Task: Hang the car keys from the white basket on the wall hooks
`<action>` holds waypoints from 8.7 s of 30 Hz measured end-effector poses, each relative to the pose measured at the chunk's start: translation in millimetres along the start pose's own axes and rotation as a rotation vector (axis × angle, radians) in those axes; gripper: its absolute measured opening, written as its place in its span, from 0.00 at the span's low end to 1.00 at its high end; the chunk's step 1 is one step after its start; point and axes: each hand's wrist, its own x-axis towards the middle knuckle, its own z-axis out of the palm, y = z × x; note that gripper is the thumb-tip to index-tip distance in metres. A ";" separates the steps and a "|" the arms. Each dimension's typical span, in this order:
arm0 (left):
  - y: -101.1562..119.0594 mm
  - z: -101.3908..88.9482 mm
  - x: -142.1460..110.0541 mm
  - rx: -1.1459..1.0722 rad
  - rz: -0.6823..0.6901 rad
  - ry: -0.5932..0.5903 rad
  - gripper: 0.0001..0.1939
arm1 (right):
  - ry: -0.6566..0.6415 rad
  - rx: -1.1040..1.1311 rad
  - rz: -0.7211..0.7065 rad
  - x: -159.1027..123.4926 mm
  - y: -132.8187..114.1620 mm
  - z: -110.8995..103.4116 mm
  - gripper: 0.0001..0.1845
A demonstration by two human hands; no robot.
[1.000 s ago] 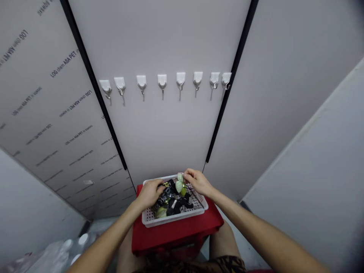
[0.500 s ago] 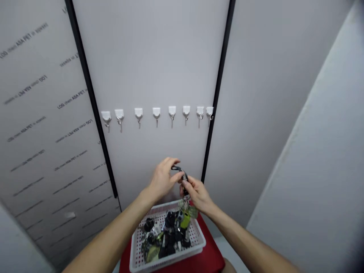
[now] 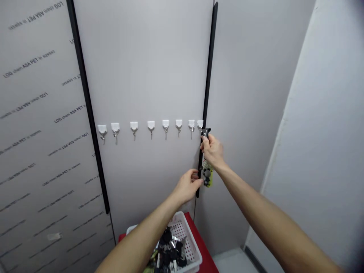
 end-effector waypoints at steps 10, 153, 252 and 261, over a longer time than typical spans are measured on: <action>-43.5 -16.1 -14.0 0.082 -0.080 0.029 0.13 | -0.159 -0.546 0.052 27.7 14.4 4.1 0.17; -107.6 -25.4 -86.8 -0.046 -0.237 0.361 0.19 | -0.781 0.569 0.307 -176.5 4.2 73.0 0.04; -44.4 -74.5 -37.4 -0.134 -0.015 0.328 0.16 | -0.648 -0.021 -0.385 -78.0 -33.4 41.4 0.05; -15.3 -92.2 -23.8 -0.190 0.026 0.430 0.10 | -0.650 0.145 -0.070 -30.1 -52.0 38.9 0.06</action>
